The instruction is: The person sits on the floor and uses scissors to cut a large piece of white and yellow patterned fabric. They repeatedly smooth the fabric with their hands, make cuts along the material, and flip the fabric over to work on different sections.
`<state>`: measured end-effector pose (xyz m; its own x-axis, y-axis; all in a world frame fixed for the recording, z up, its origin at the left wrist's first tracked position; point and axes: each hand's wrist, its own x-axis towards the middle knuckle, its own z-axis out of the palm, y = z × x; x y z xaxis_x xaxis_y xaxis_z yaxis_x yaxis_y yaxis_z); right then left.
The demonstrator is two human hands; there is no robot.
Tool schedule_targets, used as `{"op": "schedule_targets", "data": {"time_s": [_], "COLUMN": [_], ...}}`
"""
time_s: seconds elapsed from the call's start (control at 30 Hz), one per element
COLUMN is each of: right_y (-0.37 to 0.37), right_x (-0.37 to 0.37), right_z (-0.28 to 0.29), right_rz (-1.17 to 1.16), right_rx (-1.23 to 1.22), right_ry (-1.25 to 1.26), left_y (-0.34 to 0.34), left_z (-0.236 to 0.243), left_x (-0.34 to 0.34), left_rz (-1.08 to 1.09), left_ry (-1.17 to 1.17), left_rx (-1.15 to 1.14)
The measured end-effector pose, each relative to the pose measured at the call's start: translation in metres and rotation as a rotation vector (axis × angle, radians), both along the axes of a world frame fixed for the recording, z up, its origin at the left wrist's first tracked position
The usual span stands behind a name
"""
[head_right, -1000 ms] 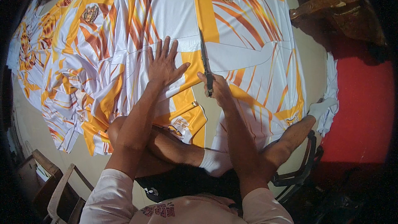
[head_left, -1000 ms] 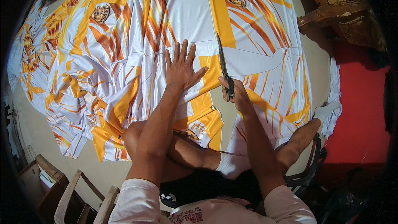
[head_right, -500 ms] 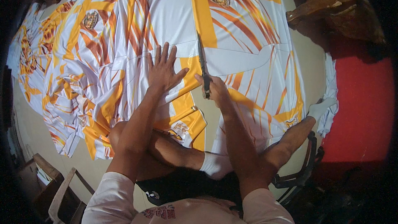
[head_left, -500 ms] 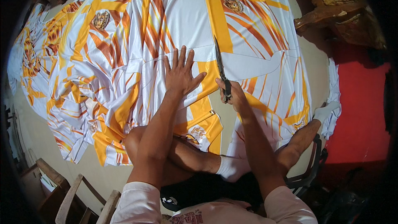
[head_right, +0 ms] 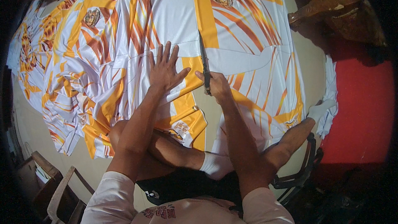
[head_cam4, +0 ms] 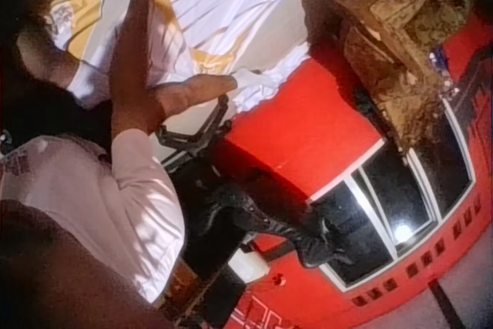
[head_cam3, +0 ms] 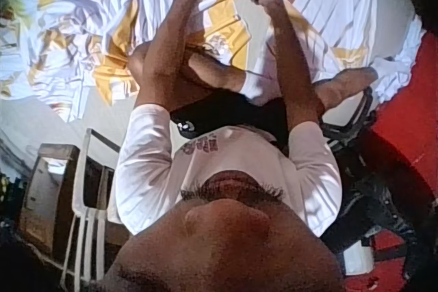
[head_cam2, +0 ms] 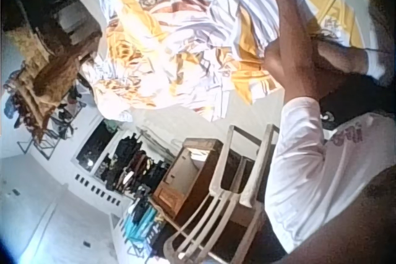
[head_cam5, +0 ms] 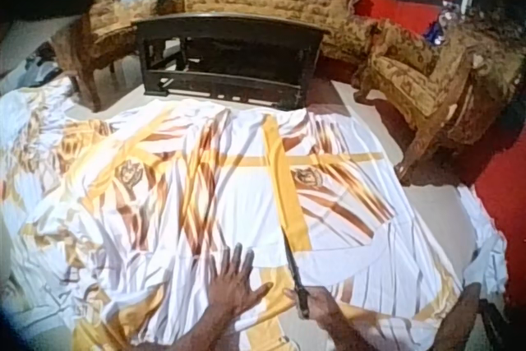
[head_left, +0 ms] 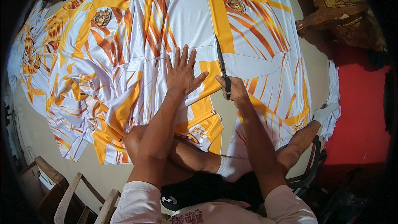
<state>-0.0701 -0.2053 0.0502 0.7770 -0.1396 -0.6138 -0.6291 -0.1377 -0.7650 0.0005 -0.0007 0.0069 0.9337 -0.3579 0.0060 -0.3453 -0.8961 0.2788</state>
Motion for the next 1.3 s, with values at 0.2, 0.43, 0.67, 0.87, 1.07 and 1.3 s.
{"op": "schedule_targets", "data": {"time_s": [0.2,0.43,0.67,0.87,1.07,1.3], "right_y": [0.001,-0.001,-0.008,-0.012,-0.007,-0.005], "right_x": [0.018,0.029,0.028,0.04,0.054,0.053], "right_z": [0.022,0.02,0.003,0.006,0.011,0.005], "right_rz": [-0.062,-0.058,0.004,-0.03,-0.045,-0.029], "right_rx": [0.154,0.171,0.085,0.23,0.203,0.091], "right_ry": [0.046,0.027,-0.018,0.014,0.013,-0.03], "left_y": [0.002,0.0,0.0,0.0,0.001,0.002], "left_z": [-0.001,-0.001,-0.002,-0.002,0.0,0.003], "left_x": [0.0,-0.001,0.0,0.0,0.0,0.001], "left_rz": [0.008,0.004,0.009,-0.003,0.009,0.003], "left_ry": [0.005,0.012,0.019,-0.007,0.046,0.066], "left_rx": [-0.008,-0.004,-0.011,-0.057,-0.011,-0.016]}}
